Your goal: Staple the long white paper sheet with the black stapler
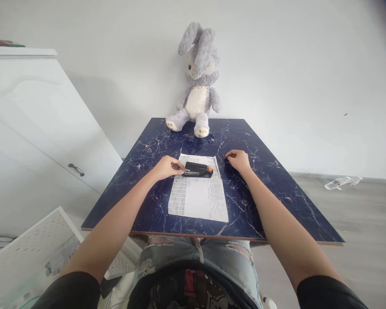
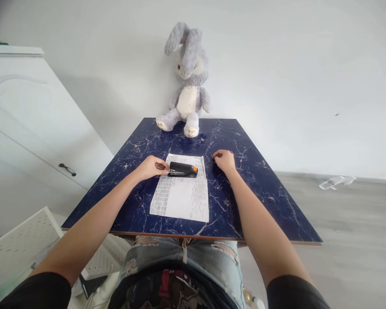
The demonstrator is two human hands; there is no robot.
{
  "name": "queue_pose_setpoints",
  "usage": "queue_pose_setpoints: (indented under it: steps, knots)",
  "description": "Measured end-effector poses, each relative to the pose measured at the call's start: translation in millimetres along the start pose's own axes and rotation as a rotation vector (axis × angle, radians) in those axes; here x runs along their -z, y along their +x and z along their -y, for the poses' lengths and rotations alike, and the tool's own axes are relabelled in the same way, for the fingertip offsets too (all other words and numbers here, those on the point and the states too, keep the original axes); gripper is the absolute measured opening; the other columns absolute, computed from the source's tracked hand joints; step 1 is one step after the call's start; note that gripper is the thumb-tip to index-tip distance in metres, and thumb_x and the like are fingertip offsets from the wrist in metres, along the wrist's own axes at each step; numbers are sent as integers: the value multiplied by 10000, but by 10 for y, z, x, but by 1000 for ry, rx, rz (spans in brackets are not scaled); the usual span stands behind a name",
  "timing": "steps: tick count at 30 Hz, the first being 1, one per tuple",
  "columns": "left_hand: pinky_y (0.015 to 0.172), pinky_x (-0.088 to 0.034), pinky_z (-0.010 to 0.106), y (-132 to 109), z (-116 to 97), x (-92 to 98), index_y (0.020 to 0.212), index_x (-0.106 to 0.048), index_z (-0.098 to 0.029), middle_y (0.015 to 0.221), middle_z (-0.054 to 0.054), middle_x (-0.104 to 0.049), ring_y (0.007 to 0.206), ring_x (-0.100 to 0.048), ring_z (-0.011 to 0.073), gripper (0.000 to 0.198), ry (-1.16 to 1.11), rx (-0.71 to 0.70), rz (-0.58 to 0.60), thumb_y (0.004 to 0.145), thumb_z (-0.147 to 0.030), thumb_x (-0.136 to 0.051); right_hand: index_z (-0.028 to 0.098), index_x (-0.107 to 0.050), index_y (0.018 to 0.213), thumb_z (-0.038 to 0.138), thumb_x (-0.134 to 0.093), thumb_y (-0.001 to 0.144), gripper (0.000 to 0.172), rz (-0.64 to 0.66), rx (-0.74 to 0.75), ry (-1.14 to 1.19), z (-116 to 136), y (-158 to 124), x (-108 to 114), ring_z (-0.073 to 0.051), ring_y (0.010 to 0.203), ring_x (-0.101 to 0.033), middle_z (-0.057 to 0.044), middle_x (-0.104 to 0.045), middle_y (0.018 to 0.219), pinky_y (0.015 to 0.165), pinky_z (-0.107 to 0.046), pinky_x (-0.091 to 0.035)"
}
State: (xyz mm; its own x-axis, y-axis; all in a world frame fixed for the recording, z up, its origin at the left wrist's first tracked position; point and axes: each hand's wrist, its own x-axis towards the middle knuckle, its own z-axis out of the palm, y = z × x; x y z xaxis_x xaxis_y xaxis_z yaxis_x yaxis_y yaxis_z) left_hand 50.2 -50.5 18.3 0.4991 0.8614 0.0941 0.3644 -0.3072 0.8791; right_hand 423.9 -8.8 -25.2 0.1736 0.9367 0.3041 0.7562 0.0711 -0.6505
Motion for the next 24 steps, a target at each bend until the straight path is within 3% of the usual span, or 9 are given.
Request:
queue_pose_setpoints:
  steps: [17, 20, 24]
  knots:
    - [739, -602, 331, -8, -11, -23, 846, -797, -160, 850, 96, -786, 782, -754, 240, 223, 33, 3, -4, 701, -318, -857, 209, -805, 834, 157, -585, 720, 254, 19, 0, -10, 17, -8, 3, -196, 809, -710, -26, -775, 804, 850, -300, -527]
    - [771, -611, 350, -29, -23, 46, 860, -817, -182, 879, 98, -793, 804, -760, 252, 203, 85, -21, 28, 716, -323, -848, 210, -803, 829, 158, -586, 718, 249, 22, 6, -9, 12, -8, 11, -196, 808, -711, -24, -774, 796, 845, -293, -526]
    - [938, -591, 372, -82, -51, 238, 932, -829, -243, 1019, 79, -794, 963, -755, 247, 208, 37, -55, 141, 725, -260, -835, 202, -794, 807, 162, -586, 725, 227, -16, 17, -23, 116, -49, 77, -209, 781, -702, -35, -762, 765, 846, -310, -523]
